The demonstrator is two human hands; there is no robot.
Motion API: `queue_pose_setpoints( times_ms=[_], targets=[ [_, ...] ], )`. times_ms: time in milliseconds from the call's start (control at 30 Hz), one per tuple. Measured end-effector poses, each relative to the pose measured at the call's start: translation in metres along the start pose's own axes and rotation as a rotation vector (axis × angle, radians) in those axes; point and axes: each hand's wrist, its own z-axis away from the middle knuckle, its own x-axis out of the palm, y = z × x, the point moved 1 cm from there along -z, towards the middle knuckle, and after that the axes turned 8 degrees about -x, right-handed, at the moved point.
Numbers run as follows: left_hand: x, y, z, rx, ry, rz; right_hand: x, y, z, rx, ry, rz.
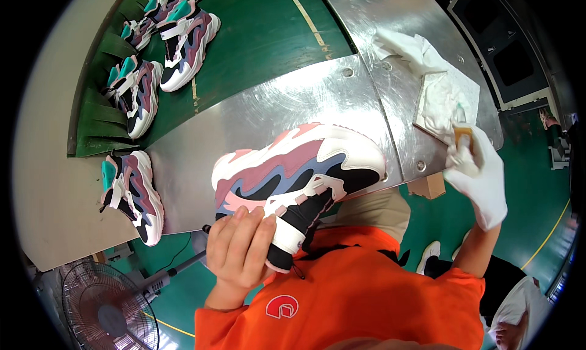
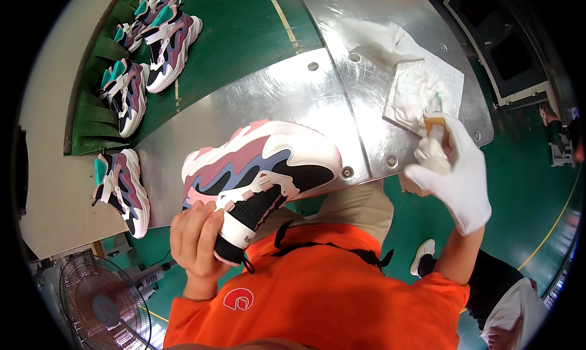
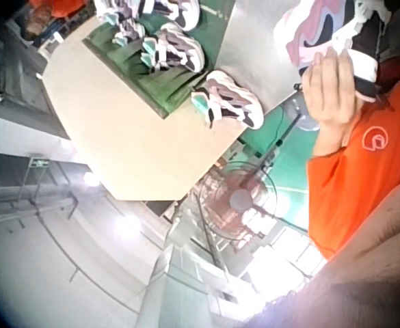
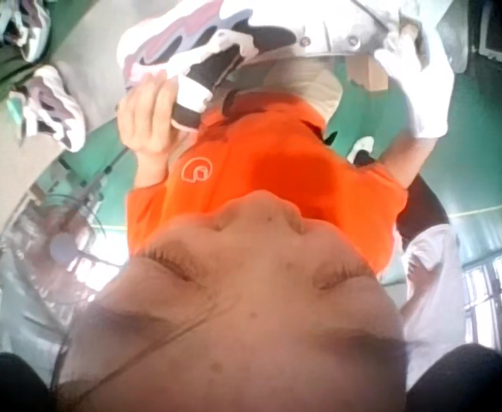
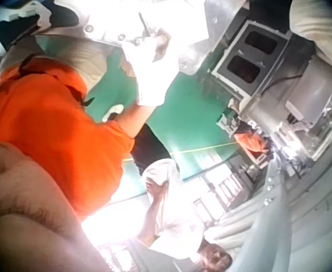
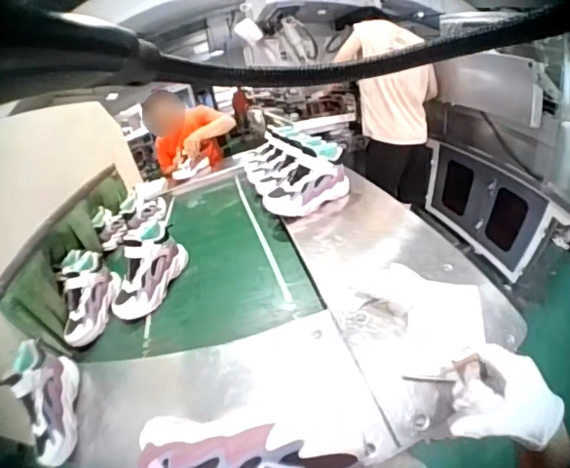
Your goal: The person applies glue to the seams of a multi-colored sneaker using a syringe with a brush tip. They hold the shoe in their left hand and apply the adhesive along the edges of the sole and upper, then place the shoe on a metal table. The process is repeated for multiple shoes in a factory setting.
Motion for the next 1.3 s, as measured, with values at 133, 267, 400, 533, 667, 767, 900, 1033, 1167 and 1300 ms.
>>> queue_pose_setpoints(
  times_ms=[133, 267, 400, 533, 667, 767, 900, 1033, 1167, 1300],
  targets=[
    [0.003, -0.002, -0.006, 0.008, 0.001, 0.027, 0.002, -0.02, 0.012, -0.019, -0.093, -0.65],
    [0.0, -0.003, -0.006, 0.0, -0.014, 0.02, 0.025, 0.006, -0.002, -0.217, -0.377, -1.144],
    [0.0, -0.001, -0.007, 0.0, -0.009, 0.011, 0.039, 0.018, -0.007, -0.288, -0.479, -1.395],
    [-0.001, -0.001, -0.008, -0.001, -0.015, 0.002, 0.043, 0.013, -0.013, -0.243, -0.522, -1.408],
    [-0.002, -0.001, -0.008, 0.0, -0.017, 0.005, 0.044, 0.01, -0.017, -0.217, -0.544, -1.395],
    [-0.002, -0.001, -0.008, -0.001, -0.029, 0.003, 0.043, 0.007, -0.019, -0.188, -0.558, -1.374],
    [-0.001, -0.002, -0.006, 0.009, -0.033, -0.002, 0.042, 0.003, -0.02, -0.141, -0.577, -1.317],
    [-0.001, 0.002, -0.006, -0.002, -0.024, 0.012, 0.039, 0.001, -0.019, -0.096, -0.574, -1.29],
    [-0.001, 0.004, -0.006, -0.005, -0.032, 0.016, 0.033, 0.0, -0.009, -0.046, -0.482, -1.226],
    [-0.002, 0.008, -0.002, 0.019, -0.026, -0.017, 0.029, 0.002, 0.007, 0.009, -0.395, -1.153]
  ],
)
